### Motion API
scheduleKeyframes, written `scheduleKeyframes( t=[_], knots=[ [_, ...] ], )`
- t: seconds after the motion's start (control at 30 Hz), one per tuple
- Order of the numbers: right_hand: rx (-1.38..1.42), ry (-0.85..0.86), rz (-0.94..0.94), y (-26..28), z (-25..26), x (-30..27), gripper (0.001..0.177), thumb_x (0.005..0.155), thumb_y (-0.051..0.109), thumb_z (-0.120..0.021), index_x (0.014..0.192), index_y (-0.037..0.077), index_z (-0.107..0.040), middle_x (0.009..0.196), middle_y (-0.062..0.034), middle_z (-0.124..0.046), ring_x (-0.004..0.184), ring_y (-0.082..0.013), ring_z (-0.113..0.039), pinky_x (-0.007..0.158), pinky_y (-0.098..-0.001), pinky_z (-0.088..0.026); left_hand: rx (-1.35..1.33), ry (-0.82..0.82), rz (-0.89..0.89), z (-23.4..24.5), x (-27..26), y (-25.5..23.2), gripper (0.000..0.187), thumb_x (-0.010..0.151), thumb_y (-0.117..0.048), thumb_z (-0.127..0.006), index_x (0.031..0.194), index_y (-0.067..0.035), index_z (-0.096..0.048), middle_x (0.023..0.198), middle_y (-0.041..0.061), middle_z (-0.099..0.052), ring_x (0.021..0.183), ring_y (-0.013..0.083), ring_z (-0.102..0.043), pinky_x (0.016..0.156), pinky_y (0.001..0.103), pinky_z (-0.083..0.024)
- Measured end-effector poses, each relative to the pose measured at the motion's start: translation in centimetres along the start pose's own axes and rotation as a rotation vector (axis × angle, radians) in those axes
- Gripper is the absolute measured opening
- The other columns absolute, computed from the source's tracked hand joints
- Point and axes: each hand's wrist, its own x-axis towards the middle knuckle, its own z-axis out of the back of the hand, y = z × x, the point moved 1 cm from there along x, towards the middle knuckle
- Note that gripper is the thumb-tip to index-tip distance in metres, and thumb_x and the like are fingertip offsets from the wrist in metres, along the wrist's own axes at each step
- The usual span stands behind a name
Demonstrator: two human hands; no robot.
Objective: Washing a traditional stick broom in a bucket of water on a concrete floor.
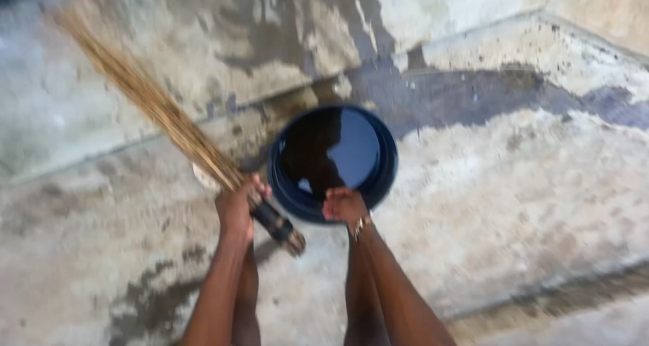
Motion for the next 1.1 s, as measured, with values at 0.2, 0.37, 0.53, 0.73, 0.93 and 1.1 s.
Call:
scheduleKeyframes(
  t=[0.2,0.37,0.53,0.73,0.93,1.1],
  knots=[
    [-0.038,-0.097,0.033,-1.4,0.3,4.7,0.017,0.086,0.008,-0.068,0.103,0.003,-0.067,0.087,-0.0156,-0.075,0.073,-0.0289,-0.075,0.064,-0.0404,-0.065,0.019,-0.021,-0.012,0.8,2.1,3.0,0.025,0.074,0.003,-0.077,0.096,0.001,-0.065,0.084,0.013,-0.072,0.077,0.0245,-0.073,0.078,0.039,-0.06],
    [-0.017,-0.263,0.083,-4.4,3.2,12.4,0.014,0.091,0.014,-0.079,0.098,0.006,-0.07,0.083,-0.0092,-0.069,0.07,-0.0206,-0.064,0.061,-0.0337,-0.053,-0.027,-0.033,0.121,-3.1,5.0,-0.1,0.029,0.077,0.001,-0.078,0.102,-0.007,-0.066,0.092,0.008,-0.073,0.087,0.0208,-0.07,0.084,0.036,-0.054],
    [0.138,-0.584,0.557,-6.3,6.2,21.2,0.013,0.092,0.02,-0.071,0.098,0.008,-0.071,0.083,-0.0046,-0.072,0.068,-0.0137,-0.063,0.058,-0.0282,-0.05,0.03,0.051,0.059,-6.5,4.4,-3.3,0.028,0.077,0.0,-0.079,0.1,-0.009,-0.065,0.092,0.007,-0.073,0.09,0.02,-0.071,0.081,0.037,-0.051],
    [0.666,-0.403,0.251,-3.5,5.3,19.3,0.037,0.108,0.038,-0.06,0.089,0.007,-0.07,0.083,-0.0096,-0.07,0.072,-0.0239,-0.068,0.062,-0.0349,-0.054,0.071,0.034,0.0,-6.1,4.9,-4.2,0.023,0.079,-0.001,-0.079,0.097,-0.005,-0.067,0.089,0.01,-0.073,0.085,0.0209,-0.071,0.085,0.039,-0.054],
    [0.628,0.467,0.468,17.4,-11.5,4.6,0.04,0.112,0.039,-0.05,0.119,0.001,-0.06,0.117,-0.0187,-0.067,0.118,-0.0325,-0.068,0.109,-0.0434,-0.056,0.095,0.026,-0.067,-5.1,6.3,-2.9,0.018,0.08,0.001,-0.08,0.094,0.0,-0.069,0.087,0.011,-0.072,0.082,0.0231,-0.069,0.09,0.039,-0.051],
    [-0.035,0.316,1.008,25.4,-16.4,-1.5,0.055,0.107,0.041,-0.056,0.148,0.003,-0.05,0.145,-0.0226,-0.06,0.135,-0.0303,-0.063,0.111,-0.0452,-0.058,0.133,0.051,-0.054,-4.9,5.2,-5.4,0.025,0.078,0.0,-0.078,0.101,0.0,-0.071,0.092,0.014,-0.077,0.086,0.0225,-0.073,0.092,0.04,-0.054]
  ],
)
